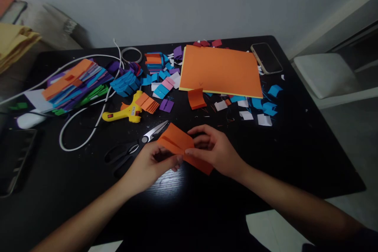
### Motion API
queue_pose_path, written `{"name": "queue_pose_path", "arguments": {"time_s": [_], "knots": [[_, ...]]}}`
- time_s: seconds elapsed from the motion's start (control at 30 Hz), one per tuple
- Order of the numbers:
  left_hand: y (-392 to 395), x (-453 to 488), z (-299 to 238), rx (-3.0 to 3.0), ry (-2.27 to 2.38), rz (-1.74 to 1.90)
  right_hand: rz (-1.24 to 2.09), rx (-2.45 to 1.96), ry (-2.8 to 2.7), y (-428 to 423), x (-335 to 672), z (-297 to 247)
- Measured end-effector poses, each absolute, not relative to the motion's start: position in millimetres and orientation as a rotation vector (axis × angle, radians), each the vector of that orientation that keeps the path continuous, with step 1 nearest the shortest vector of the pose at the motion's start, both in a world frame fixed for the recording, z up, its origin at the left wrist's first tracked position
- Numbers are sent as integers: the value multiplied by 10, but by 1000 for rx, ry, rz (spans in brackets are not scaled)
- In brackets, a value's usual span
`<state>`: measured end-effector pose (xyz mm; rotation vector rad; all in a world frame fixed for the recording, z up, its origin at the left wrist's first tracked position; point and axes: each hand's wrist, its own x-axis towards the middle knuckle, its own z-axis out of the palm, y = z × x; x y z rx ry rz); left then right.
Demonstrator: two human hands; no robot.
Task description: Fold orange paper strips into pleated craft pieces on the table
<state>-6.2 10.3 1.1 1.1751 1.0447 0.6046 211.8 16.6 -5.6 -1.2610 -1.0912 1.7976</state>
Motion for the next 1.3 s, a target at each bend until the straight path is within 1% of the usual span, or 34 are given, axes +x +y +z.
{"name": "queue_pose_path", "arguments": {"time_s": [0.07,0.23,0.5,0.67,0.97,1.1,1.3], "knots": [[118,-68,38,1201,1066,622,1802,-1303,-1067,167,2125,-61],[161,-107,67,1189,1097,802,1820,-1345,-1147,166,2121,-59],[181,-174,32,1342,1097,776,1771,-1270,-1334,159,2112,-25],[188,-203,31,1397,1101,717,1747,-1279,-1316,149,2114,-36],[255,-223,32,1160,1036,752,1908,-1222,-1208,206,2155,3],[237,-219,36,1172,1031,780,2025,-1178,-1092,222,2164,3],[209,-214,26,1226,1023,788,2133,-1279,-1016,199,2132,-38]]}}
